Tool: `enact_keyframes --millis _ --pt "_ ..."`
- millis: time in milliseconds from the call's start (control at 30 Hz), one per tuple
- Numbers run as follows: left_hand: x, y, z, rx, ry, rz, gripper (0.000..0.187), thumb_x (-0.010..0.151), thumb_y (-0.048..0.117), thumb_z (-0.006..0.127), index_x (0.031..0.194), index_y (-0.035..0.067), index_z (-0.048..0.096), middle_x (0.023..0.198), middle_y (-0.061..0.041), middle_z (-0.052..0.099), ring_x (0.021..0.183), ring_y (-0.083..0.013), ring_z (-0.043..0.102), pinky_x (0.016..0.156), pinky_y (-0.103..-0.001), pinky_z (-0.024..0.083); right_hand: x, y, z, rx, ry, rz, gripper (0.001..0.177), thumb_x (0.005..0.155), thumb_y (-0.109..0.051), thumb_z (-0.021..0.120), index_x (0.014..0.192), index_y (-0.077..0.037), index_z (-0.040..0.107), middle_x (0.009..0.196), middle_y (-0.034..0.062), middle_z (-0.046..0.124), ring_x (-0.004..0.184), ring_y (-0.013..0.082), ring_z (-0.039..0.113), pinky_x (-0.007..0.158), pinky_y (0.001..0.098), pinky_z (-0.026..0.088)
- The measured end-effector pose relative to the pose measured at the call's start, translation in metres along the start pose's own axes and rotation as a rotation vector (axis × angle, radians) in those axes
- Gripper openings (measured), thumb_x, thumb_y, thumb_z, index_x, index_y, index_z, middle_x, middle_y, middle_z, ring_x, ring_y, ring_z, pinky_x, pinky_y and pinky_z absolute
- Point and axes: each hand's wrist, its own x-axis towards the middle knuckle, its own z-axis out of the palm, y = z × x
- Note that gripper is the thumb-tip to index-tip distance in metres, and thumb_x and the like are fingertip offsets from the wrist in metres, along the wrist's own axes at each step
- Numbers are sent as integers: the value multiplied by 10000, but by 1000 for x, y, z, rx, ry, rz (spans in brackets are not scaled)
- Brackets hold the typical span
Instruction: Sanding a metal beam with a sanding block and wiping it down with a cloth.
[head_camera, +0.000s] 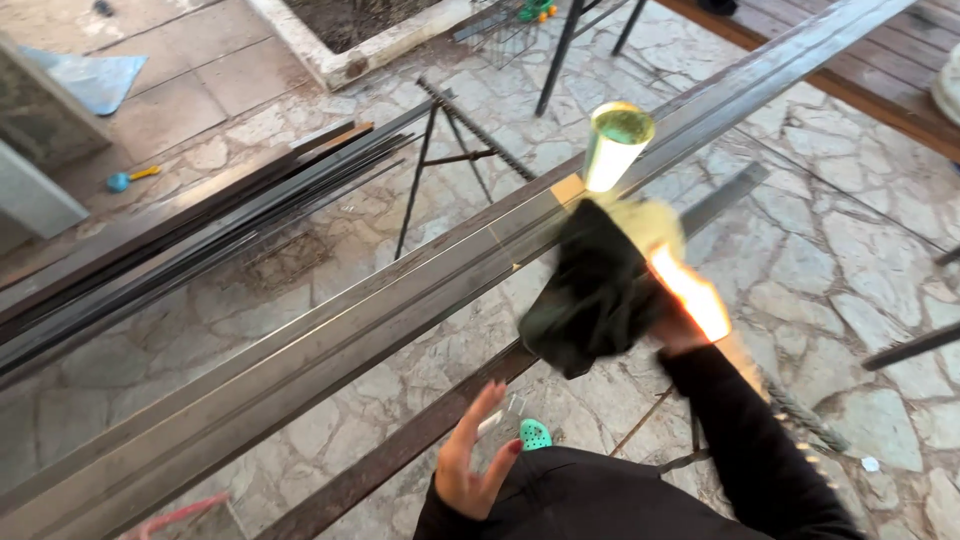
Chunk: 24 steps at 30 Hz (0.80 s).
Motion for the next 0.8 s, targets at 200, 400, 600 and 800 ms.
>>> enact_keyframes --millis 200,400,600,800 --pt "-41 -146 8 167 -278 -392 1372 625 783 737 1645 176 48 1748 -26 42 1602 -183 38 1312 -367 -54 -140 -40 191 497 -418 853 251 857 -109 791 1080 4 775 936 138 770 859 214 701 832 323 529" --pt "-52 -43 -78 34 1049 -522 594 862 192 758 1397 -3 588 1494 -137 568 1344 -228 549 1196 -363 403 -120 -70 161 -36 -1052 -77 489 1014 -358 646 1447 -142 576 1462 90 619 1341 238 587 1148 418 447" --pt "-48 -50 -115 1028 906 -63 515 872 224 913 1108 -201 741 1161 -339 727 1064 -463 715 1039 -499 548 -49 11 128 -1190 -225 -283 1028 1010 -736 423 1539 143 359 1571 401 370 1511 511 306 1275 560 183" --pt "-35 -82 -107 1125 899 -185 501 889 321 925 1049 -123 757 1072 -269 738 986 -409 724 948 -469 567 -48 27 124 -1238 -235 -276 1098 959 -797 450 1565 111 331 1602 352 361 1543 440 294 1306 503 129"
